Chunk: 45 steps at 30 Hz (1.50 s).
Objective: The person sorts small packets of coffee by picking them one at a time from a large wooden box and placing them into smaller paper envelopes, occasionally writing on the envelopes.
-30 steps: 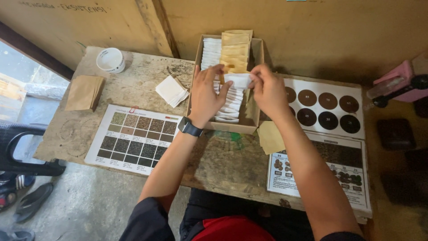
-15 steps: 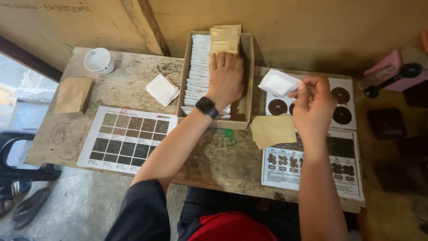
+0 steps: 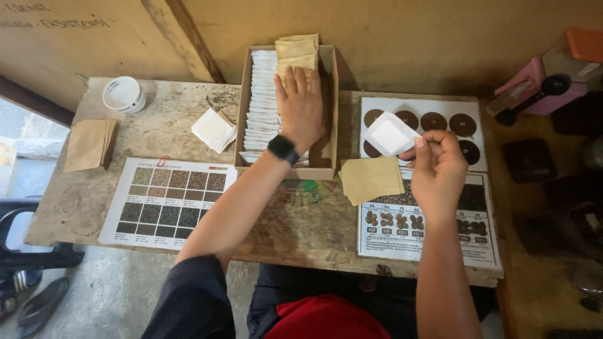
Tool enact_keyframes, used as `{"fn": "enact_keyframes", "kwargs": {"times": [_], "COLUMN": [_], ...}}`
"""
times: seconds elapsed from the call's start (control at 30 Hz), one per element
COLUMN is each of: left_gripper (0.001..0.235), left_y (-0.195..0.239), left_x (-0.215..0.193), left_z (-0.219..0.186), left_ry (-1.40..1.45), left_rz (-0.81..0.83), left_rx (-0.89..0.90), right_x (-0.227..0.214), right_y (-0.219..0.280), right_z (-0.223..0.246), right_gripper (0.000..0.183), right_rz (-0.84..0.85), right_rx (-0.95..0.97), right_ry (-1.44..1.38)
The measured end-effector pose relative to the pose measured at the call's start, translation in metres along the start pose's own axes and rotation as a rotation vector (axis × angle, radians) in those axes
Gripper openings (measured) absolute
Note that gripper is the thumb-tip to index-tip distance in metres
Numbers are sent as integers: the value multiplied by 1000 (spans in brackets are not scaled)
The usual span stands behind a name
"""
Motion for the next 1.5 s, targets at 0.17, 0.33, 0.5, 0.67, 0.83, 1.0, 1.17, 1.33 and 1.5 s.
{"fn": "enact_keyframes", "kwargs": {"times": [0.17,0.33,0.5,0.67,0.83,1.0,1.17,1.33,1.5], "left_gripper": [43,40,47,21,17,29,28,42,24], "left_y": [34,86,114,130,148,152,133,131,133], "left_x": [-52,-67,-65,-45,-32,-31,1,45,67], "left_z": [11,-25,-60,-85,-111,-129,-129,-147,-159], "left_ry": [675,1529,1593,1551,1604,1536,1003,596,373], "left_rz": [-323,46,347,419,521,517,153,79,20], "left_rx": [75,268,330,326,318,420,446,536,593], "right_x": [-17,-23,-31,-41,-56,-70,-126,-156,-159], "right_y": [14,35,51,80,104,116,135,135,137], "right_z": [-14,-11,3,8,-7,-9,-64,-90,-100], "right_gripper": [9,7,8,20,27,24,30,37,51], "right_rz": [20,45,90,113,170,103,-33,-176,-335], "right_rx": [60,158,127,219,236,211,232,295,414], "right_ry": [-115,-134,-39,-27,249,395,656,741,656]}}
Point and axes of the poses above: each hand's wrist, its own y-axis away from the middle knuckle, its own x-axis out of the palm, z = x × y, the point moved 8 cm from there along -y, towards the middle knuckle, and after that the axes turned 8 degrees about -y, right-handed, at the moved point
